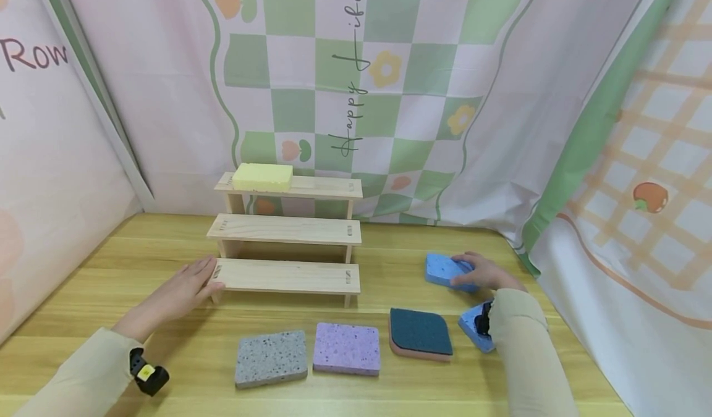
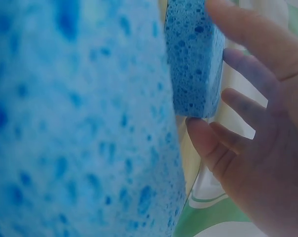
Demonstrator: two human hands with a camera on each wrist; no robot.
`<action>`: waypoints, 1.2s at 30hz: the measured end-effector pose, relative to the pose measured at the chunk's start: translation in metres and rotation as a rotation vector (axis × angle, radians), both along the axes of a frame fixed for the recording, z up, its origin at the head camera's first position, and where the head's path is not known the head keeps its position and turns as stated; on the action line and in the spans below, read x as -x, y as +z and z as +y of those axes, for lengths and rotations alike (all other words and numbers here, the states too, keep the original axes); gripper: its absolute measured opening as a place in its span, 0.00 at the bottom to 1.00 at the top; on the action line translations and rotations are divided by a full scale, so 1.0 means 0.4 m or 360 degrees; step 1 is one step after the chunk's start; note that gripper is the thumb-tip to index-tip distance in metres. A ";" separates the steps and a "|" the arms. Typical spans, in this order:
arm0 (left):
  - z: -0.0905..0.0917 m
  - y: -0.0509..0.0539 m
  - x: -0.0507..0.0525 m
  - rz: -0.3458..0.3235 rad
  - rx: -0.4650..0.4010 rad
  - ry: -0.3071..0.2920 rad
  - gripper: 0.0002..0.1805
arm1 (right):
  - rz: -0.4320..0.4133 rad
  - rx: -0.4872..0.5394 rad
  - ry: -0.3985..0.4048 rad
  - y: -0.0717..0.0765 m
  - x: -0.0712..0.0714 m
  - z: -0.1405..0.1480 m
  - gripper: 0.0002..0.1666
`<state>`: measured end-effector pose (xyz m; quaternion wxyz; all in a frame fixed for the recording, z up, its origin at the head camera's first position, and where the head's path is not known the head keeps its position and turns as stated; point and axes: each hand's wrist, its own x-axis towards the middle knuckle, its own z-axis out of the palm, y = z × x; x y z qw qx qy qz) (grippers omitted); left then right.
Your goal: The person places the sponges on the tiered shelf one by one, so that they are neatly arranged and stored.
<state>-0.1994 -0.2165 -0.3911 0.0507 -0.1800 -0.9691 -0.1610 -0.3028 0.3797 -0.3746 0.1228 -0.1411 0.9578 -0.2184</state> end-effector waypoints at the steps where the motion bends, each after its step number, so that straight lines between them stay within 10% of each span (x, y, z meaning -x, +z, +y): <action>1: 0.000 0.000 0.000 0.0001 0.0001 0.0000 0.36 | 0.0004 0.0001 0.0012 0.000 -0.001 -0.002 0.45; 36: -0.001 -0.004 -0.001 0.0036 0.0007 -0.0008 0.35 | 0.0029 0.0018 -0.0033 0.008 -0.006 0.009 0.41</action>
